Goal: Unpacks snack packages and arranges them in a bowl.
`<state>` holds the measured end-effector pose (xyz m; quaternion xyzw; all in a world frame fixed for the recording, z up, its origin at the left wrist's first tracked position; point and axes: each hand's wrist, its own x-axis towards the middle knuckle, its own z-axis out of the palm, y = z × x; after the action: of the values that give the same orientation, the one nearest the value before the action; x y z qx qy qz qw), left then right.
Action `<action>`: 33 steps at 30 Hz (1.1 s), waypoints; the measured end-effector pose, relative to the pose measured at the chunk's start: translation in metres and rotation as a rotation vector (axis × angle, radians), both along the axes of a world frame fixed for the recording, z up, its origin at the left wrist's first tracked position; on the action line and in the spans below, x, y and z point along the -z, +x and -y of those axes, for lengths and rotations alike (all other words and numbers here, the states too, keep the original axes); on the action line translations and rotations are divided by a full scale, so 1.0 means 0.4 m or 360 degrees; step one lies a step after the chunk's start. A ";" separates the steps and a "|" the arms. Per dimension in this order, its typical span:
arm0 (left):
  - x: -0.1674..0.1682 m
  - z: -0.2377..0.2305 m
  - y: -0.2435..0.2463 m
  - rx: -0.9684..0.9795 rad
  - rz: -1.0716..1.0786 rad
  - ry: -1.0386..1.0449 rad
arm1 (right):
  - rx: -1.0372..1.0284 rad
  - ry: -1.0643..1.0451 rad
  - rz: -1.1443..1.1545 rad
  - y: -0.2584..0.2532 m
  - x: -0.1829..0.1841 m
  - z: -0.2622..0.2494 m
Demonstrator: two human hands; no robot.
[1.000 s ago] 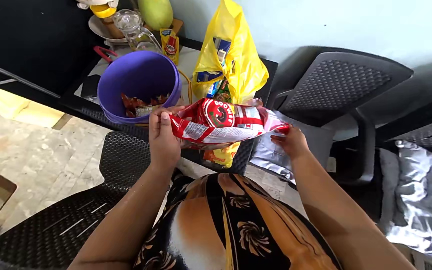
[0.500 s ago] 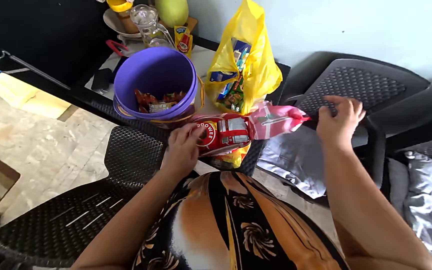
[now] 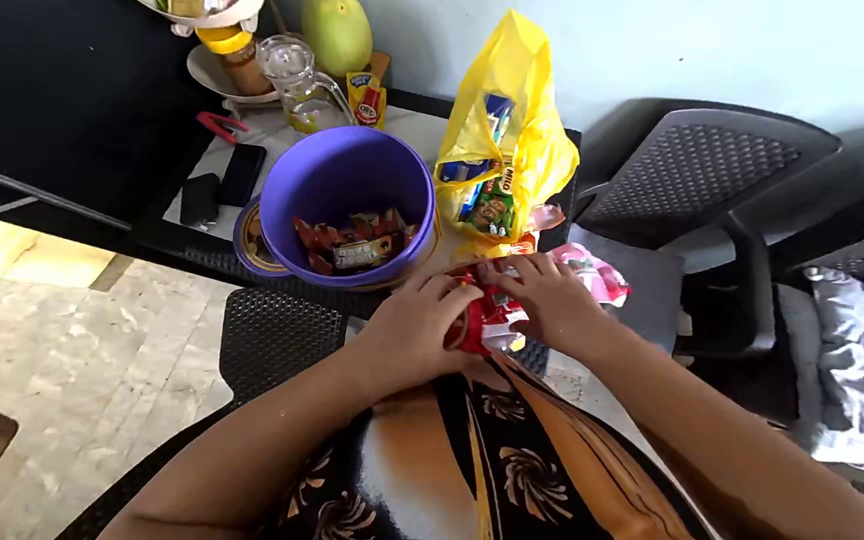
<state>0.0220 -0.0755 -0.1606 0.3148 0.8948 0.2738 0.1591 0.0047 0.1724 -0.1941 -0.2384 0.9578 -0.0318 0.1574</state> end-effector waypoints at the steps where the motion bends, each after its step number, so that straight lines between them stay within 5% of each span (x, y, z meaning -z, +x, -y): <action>1: -0.029 0.030 -0.001 -0.0007 -0.0052 0.0268 | 0.0031 0.0044 -0.0017 0.000 0.004 0.015; 4: -0.134 0.154 -0.065 -0.0070 -0.0155 0.0872 | 0.0014 0.0112 -0.0158 -0.006 0.022 0.037; 6: -0.178 0.246 -0.156 -0.0203 -0.0287 0.0849 | 0.0059 0.0041 -0.0110 -0.017 0.007 0.039; 11: -0.151 0.305 -0.387 -0.0333 -0.0055 0.0041 | 0.0303 -0.0302 0.0071 -0.042 -0.101 0.021; 16: -0.040 0.276 -0.507 0.0029 0.0080 -0.0656 | 0.0294 -0.0999 -0.0368 -0.066 -0.254 0.067; 18: -0.048 0.270 -0.512 0.0012 0.0154 -0.0766 | 0.0151 -0.1128 -0.0481 -0.100 -0.284 0.142; 24: -0.112 0.318 -0.489 -0.0478 0.0217 -0.0228 | -0.0097 -0.0818 -0.0445 -0.269 -0.210 0.331; 29: -0.087 0.330 -0.430 -0.0209 0.0246 -0.0260 | 0.0169 -0.0970 -0.0374 -0.188 -0.183 0.178; 33: -0.109 0.275 -0.317 -0.0218 -0.0033 -0.0299 | 0.0421 -0.0367 0.0346 -0.092 -0.084 0.028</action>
<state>-0.1047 -0.1854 -0.1171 0.2395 0.9375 0.1957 0.1597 -0.0319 0.1614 -0.1606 -0.1220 0.9481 -0.1872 0.2261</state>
